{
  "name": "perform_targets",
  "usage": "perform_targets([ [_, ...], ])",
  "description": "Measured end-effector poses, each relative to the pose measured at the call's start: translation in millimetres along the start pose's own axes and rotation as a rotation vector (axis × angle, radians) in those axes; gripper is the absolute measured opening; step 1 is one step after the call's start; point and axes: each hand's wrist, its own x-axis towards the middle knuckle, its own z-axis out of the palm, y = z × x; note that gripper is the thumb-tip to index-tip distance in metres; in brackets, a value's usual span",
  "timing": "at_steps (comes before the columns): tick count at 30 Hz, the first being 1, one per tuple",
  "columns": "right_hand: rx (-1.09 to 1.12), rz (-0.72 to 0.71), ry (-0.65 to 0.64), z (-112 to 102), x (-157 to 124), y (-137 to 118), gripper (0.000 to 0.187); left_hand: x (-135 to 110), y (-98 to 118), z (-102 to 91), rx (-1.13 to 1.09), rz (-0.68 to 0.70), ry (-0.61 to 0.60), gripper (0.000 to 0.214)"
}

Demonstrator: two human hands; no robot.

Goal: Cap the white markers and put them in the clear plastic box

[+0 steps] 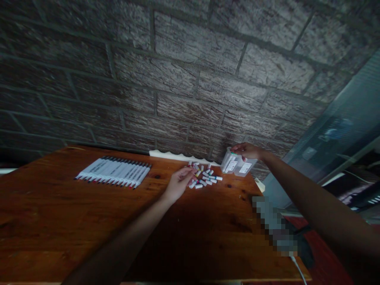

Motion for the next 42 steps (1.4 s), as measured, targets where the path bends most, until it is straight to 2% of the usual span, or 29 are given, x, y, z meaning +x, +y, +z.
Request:
perform_targets([
  [7, 0.005, -0.005, -0.047, 1.9, 5.4, -3.1, 0.051, -0.5, -0.4, -1.1, 0.020, -0.003, 0.008, 0.031],
  [12, 0.006, 0.014, -0.016, 2.6, 5.2, -1.2, 0.053, -1.0, 1.0, -2.3, 0.036, 0.001, 0.002, 0.030],
  [17, -0.052, 0.065, -0.076, -0.1, 1.1, 0.9, 0.057, -0.4, 0.8, -2.8, 0.039, 0.007, 0.008, 0.029],
  [23, 0.022, -0.008, -0.107, -6.7, -2.3, -0.5, 0.058, -0.4, 0.9, -2.6, 0.059, -0.001, -0.004, 0.027],
  [31, 0.050, -0.010, -0.019, -3.0, 4.1, 3.6, 0.058, 1.9, -0.9, -5.1, 0.056, 0.002, 0.002, 0.028],
  [42, -0.172, -0.002, -0.046, -6.1, 7.0, -2.0, 0.060, 1.6, -1.9, -5.2, 0.088, 0.001, -0.005, 0.032],
])
